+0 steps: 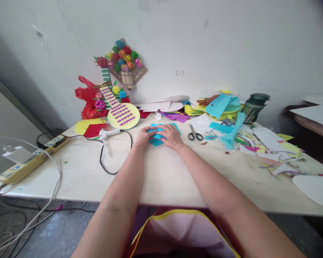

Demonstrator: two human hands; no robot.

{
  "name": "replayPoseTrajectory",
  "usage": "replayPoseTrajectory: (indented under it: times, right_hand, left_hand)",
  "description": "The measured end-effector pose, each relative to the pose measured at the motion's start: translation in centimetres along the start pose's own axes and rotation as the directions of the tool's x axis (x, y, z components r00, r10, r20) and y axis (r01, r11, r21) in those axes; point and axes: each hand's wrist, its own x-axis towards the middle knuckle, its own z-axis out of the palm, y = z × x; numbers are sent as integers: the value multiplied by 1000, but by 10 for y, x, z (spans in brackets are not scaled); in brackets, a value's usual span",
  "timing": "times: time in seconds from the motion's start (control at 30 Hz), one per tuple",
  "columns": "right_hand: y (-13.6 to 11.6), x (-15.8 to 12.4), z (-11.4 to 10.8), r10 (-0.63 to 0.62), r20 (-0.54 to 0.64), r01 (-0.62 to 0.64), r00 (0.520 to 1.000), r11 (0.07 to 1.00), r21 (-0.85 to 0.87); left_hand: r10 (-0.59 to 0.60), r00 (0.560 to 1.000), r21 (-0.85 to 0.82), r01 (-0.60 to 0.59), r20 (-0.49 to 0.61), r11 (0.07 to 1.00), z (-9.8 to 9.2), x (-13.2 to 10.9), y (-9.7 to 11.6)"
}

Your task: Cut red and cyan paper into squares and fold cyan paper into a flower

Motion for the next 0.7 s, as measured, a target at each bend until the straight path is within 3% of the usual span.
replayPoseTrajectory:
  times: [0.3, 0.7]
  right_hand:
    - [0, 2, 2, -45, 15, 45, 999, 999, 4]
    - [0, 1, 3, -41, 41, 40, 998, 999, 17]
  left_hand:
    - [-35, 999, -38, 36, 42, 999, 0, -1, 1]
    - [36, 998, 11, -36, 42, 999, 0, -1, -1]
